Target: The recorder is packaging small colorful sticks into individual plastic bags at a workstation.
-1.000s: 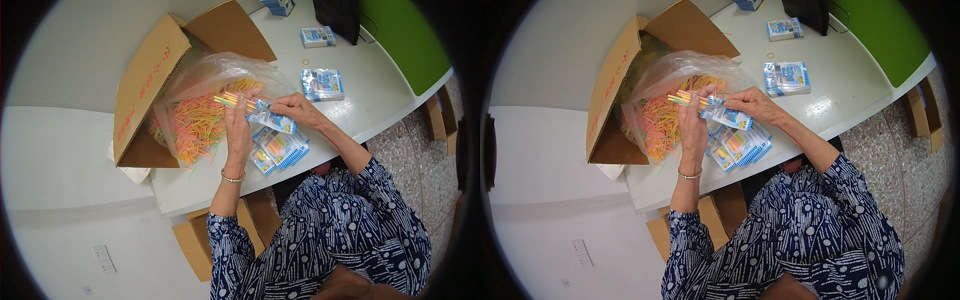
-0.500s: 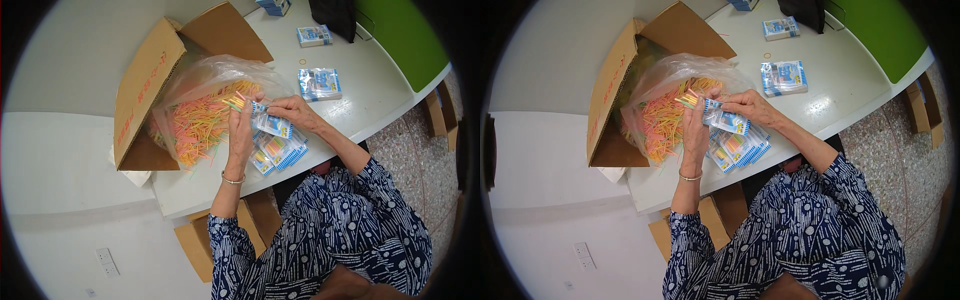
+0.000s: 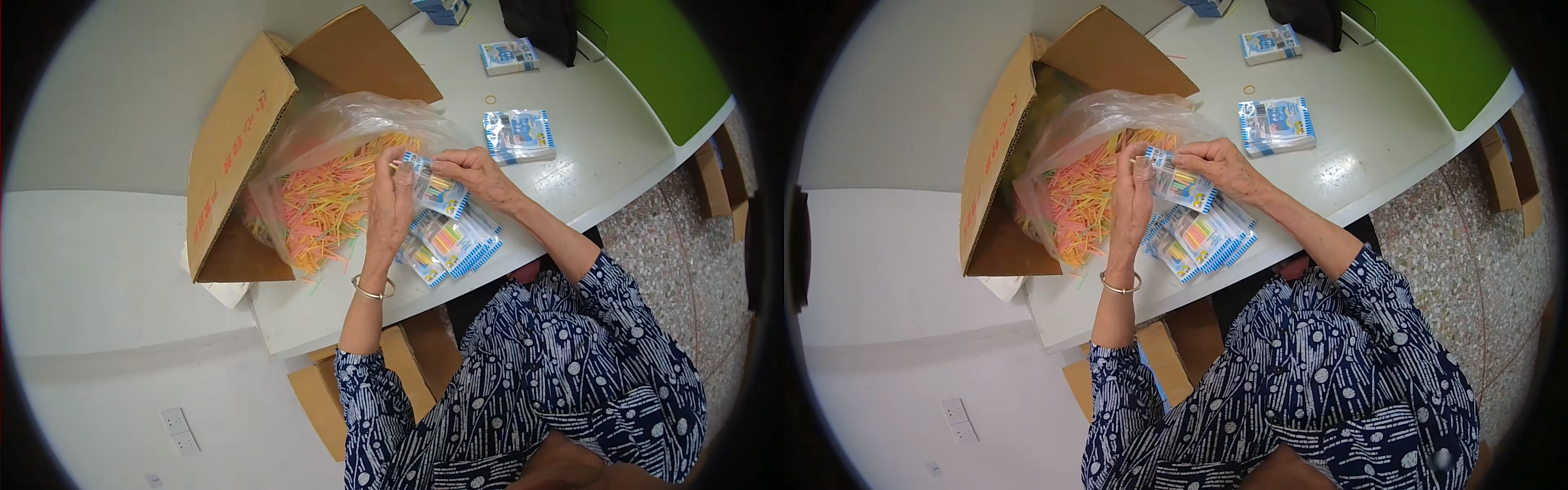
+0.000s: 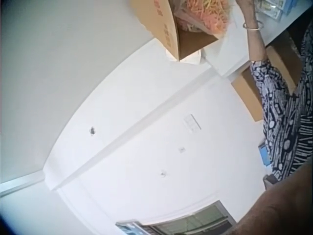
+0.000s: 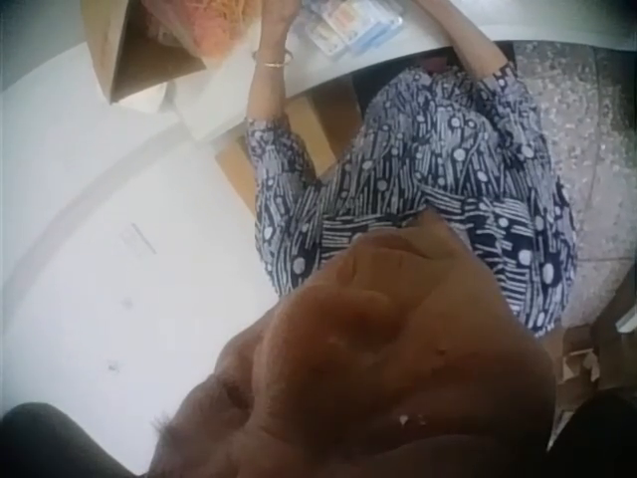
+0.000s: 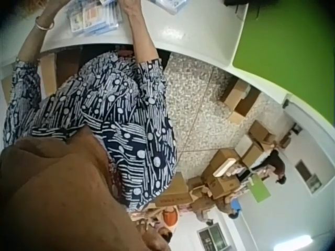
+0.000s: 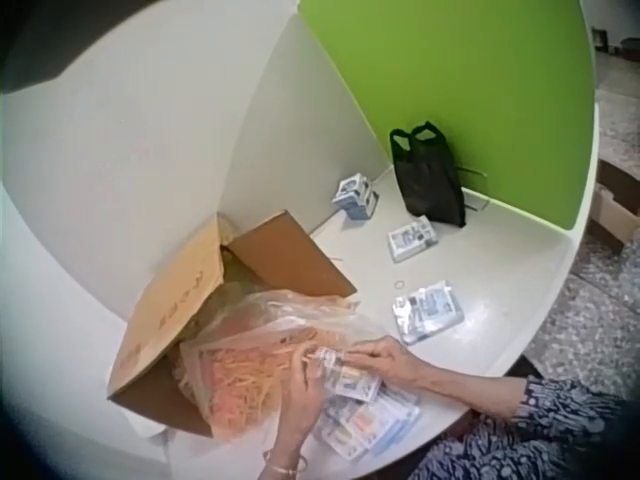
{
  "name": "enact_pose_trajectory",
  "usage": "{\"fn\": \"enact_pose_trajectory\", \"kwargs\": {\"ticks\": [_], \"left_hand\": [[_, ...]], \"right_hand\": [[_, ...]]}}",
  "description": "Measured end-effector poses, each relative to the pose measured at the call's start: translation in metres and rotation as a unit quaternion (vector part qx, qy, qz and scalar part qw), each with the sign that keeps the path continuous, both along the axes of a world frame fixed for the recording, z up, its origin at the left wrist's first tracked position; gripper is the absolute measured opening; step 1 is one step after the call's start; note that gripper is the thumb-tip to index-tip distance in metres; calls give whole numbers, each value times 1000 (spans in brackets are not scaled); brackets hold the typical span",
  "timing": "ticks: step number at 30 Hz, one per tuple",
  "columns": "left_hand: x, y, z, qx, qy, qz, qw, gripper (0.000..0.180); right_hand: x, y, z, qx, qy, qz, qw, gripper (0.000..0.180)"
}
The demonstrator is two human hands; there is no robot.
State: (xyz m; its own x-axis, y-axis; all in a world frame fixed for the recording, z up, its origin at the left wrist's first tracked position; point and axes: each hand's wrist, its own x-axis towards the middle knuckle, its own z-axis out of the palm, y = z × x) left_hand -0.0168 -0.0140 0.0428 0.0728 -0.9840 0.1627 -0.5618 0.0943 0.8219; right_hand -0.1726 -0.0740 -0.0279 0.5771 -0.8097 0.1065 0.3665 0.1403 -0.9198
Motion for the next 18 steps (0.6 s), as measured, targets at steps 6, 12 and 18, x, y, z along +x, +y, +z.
{"fn": "enact_pose_trajectory", "kwargs": {"ticks": [6,12,18], "left_hand": [[-1,1,4,-22,-183,-33,982,30],[8,-2,5,-7,43,-19,999,22],[-3,2,16,21,128,-47,990,23]], "right_hand": [[0,4,1,21,-57,0,998,24],[-10,6,24,1,30,64,997,27],[-15,6,12,-8,107,149,983,30]]}}
